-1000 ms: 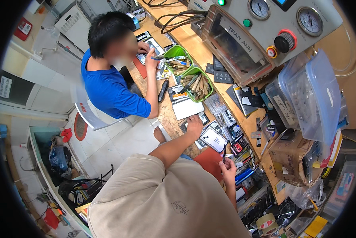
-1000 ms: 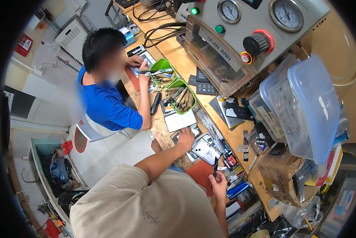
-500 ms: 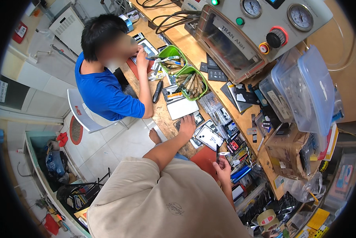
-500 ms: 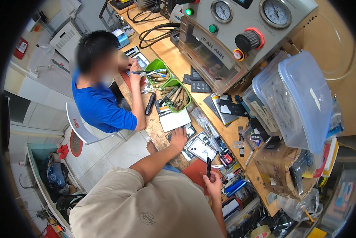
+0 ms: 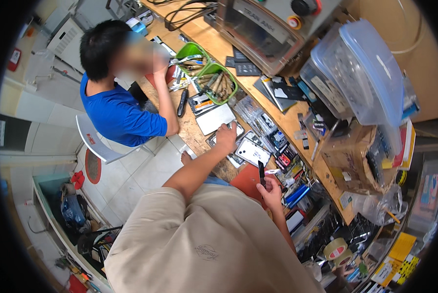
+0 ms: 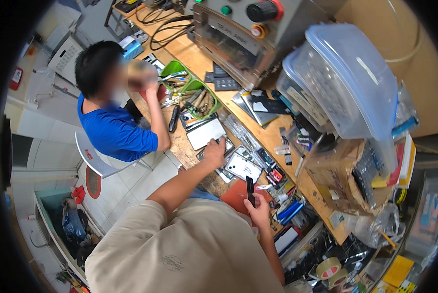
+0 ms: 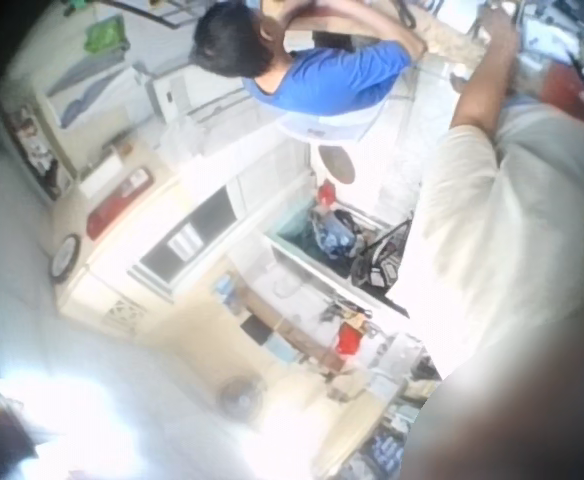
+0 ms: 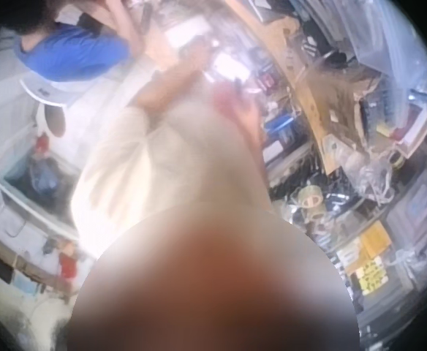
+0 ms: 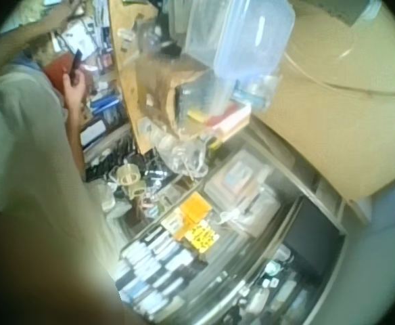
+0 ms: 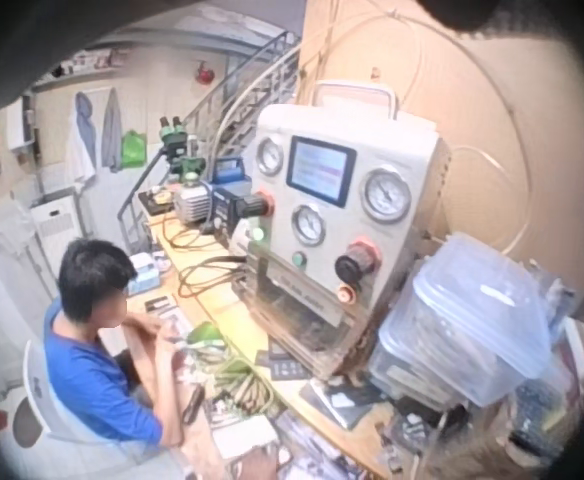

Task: The person handles a disassembled smartphone, removes the back cover, and inspects the internal components. They connect a charging cable to the device, then disconnect it. The person writes on the battery with a marker and continues to manipulate the phone's internal parts. Another person works on a separate device at the same table.

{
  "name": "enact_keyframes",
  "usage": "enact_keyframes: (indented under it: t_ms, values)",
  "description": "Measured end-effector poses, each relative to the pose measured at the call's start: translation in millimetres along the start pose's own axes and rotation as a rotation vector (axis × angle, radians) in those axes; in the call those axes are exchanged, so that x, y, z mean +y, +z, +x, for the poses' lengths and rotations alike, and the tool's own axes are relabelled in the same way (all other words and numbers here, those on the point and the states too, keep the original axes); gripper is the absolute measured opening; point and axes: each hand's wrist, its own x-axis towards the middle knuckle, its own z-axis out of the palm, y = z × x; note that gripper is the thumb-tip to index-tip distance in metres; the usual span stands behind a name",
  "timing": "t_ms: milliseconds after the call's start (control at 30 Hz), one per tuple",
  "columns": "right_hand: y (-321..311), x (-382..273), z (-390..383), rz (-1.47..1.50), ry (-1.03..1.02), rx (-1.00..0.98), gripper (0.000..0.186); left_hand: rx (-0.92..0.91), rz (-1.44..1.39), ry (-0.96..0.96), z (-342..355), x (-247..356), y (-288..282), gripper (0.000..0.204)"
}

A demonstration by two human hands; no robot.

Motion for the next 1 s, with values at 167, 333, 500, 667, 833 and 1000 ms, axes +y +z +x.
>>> enact_keyframes:
  t_ms: [167, 333, 500, 667, 833, 1000]
  values:
    - [4.4, 9.0, -3.9, -0.019, 0.013, 0.012, 0.050, 0.059, -0.538, 0.174, -31.0, -33.8, -49.5, 0.111]
    - [14.7, 7.2, -0.6, -0.107, 0.004, -0.041, 0.051, -0.091, -0.208, 0.090, -23.6, -32.1, -47.4, 0.109]
    - [17.6, 0.6, 0.9, -0.083, 0.033, -0.049, 0.050, -0.072, 0.172, 0.007, -12.2, -9.3, -11.3, 0.106]
    - [9.9, 19.0, -8.7, -0.005, 0.004, 0.005, 0.048, 0.170, 0.280, 0.082, -16.8, -16.8, 24.6, 0.077]
    - [-2.1, 40.8, -23.6, 0.063, 0.086, 0.040, 0.046, 0.256, 0.212, 0.004, -15.4, -22.5, 32.1, 0.075]
    - [-8.9, 42.6, -21.0, -0.063, 0.116, 0.022, 0.050, 0.028, -0.066, -0.035, -15.5, -22.6, 7.7, 0.089]
